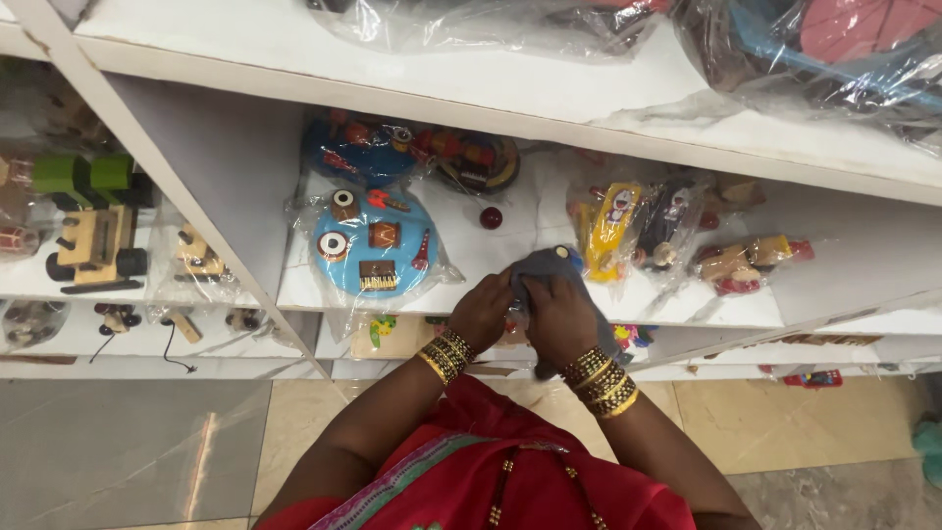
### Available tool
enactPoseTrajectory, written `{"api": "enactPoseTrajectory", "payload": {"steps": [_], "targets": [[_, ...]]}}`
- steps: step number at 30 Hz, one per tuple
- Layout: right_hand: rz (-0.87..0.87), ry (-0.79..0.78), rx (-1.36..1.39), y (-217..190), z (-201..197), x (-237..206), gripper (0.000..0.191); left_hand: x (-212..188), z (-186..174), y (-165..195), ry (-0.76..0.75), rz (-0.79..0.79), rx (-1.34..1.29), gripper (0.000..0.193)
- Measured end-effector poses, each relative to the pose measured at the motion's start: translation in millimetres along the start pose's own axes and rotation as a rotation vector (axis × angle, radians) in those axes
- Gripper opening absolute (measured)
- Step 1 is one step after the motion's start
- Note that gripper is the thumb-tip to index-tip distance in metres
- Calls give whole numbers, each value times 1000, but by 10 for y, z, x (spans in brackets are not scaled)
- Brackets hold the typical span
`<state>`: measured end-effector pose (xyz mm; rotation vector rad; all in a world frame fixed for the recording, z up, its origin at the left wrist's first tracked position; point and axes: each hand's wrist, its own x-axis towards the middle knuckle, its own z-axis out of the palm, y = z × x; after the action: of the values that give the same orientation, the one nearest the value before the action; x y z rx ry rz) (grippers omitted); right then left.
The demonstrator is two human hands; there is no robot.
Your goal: The person wipes wooden toys and decorative items on white display shelves using a gray cloth. They lift items such as a toy bus and a wooden model, wipe them and the shelf surface, then place them back and move to the next shelf compartment.
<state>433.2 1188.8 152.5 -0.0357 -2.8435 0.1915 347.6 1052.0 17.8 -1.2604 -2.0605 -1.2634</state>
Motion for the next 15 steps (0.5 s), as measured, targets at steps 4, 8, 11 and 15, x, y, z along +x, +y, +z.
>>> {"api": "enactPoseTrajectory", "payload": {"steps": [4, 8, 11, 15], "targets": [[263, 49, -167, 462, 69, 175, 31, 1, -13, 26, 34, 17, 64, 55], [177, -22, -155, 390, 161, 26, 44, 45, -51, 35, 9, 17, 34, 59], [114, -126, -69, 213, 200, -205, 50, 77, -84, 48, -17, -27, -2, 57], [114, 36, 68, 386, 88, -92, 45, 84, -100, 89, 2, 8, 39, 60]]}}
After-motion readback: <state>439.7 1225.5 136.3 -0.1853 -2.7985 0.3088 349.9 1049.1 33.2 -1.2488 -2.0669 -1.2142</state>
